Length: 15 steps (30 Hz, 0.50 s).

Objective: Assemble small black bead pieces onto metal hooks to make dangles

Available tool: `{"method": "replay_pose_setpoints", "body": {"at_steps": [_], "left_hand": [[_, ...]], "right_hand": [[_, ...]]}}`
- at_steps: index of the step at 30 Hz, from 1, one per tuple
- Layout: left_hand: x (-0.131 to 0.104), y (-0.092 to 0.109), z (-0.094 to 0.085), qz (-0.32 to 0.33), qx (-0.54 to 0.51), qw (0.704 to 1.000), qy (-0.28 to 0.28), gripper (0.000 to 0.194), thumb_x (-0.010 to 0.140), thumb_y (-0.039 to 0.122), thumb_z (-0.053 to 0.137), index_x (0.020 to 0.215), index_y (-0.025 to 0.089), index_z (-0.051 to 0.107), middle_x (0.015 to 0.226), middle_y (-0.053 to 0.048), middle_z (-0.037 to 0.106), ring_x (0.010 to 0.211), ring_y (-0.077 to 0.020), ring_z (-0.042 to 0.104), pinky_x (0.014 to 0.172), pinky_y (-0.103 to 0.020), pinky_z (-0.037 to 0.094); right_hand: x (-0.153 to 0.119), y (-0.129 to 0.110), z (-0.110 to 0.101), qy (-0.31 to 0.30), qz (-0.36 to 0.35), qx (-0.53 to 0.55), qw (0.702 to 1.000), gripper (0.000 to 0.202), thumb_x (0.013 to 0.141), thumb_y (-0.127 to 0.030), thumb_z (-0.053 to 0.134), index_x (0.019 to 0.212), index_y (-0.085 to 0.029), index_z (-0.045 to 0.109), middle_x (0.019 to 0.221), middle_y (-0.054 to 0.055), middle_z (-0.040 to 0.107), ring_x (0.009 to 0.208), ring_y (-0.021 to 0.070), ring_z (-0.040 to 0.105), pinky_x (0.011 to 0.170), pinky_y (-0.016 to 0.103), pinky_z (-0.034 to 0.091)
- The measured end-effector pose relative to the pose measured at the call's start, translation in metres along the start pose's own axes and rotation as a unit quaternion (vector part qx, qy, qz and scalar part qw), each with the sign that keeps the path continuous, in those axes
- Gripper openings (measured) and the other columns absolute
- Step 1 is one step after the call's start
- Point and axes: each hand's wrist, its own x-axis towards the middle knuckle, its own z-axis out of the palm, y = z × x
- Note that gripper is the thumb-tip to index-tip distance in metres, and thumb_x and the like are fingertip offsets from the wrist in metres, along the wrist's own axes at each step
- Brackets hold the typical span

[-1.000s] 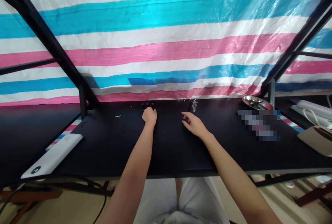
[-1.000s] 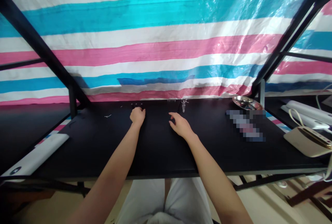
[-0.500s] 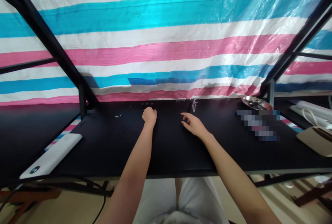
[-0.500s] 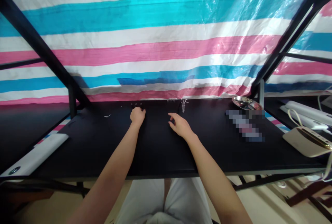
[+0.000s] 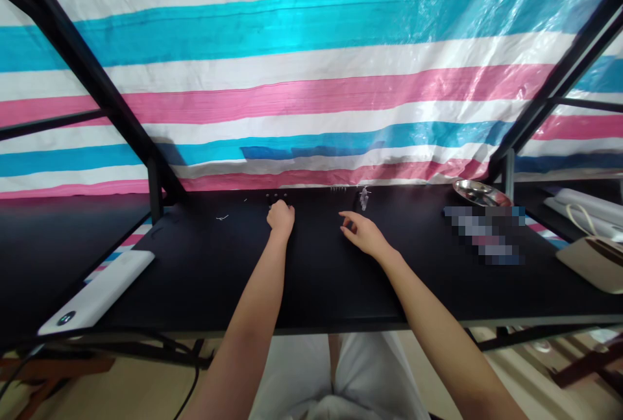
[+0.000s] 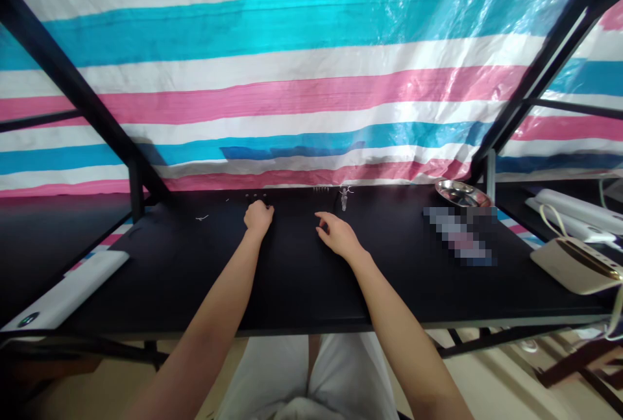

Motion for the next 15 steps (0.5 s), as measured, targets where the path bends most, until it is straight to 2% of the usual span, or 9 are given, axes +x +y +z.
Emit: {"method": "replay_pose_setpoints", "body": {"at_steps": [11,13,15], "left_hand": [[-0.0002,-0.0019,0.0033,0.030,0.018,0.999,-0.004,0.027,0.079,0.031,0.050,0.091,0.014,0.066,0.094,-0.016,0.065,0.090,-0.0292,0.062,0.074,-0.037,0.049],[-0.0007,-0.0016,0.0055,0.049,0.026,0.998,-0.002,0.027,0.079,0.032,0.049,0.090,0.014,0.066,0.093,-0.016,0.066,0.089,-0.0290,0.062,0.073,-0.037,0.049],[-0.0023,-0.0001,0.0076,0.068,0.037,0.997,-0.002,0.028,0.080,0.033,0.048,0.090,0.014,0.066,0.091,-0.016,0.066,0.088,-0.0288,0.063,0.073,-0.037,0.049]], "right_hand": [[-0.0001,-0.0048,-0.0032,-0.006,0.015,-0.022,1.000,0.036,0.078,-0.025,0.050,0.114,-0.021,0.053,0.091,0.001,0.063,0.062,0.0103,0.052,0.067,0.025,0.044],[0.0001,-0.0058,-0.0058,0.007,0.041,-0.055,0.998,0.031,0.079,-0.026,0.049,0.109,-0.021,0.057,0.090,0.001,0.064,0.067,0.0119,0.055,0.068,0.025,0.044],[0.0002,-0.0052,-0.0095,0.036,0.096,-0.102,0.990,0.024,0.081,-0.027,0.047,0.099,-0.022,0.061,0.087,0.002,0.065,0.074,0.0143,0.058,0.068,0.025,0.042]]}}
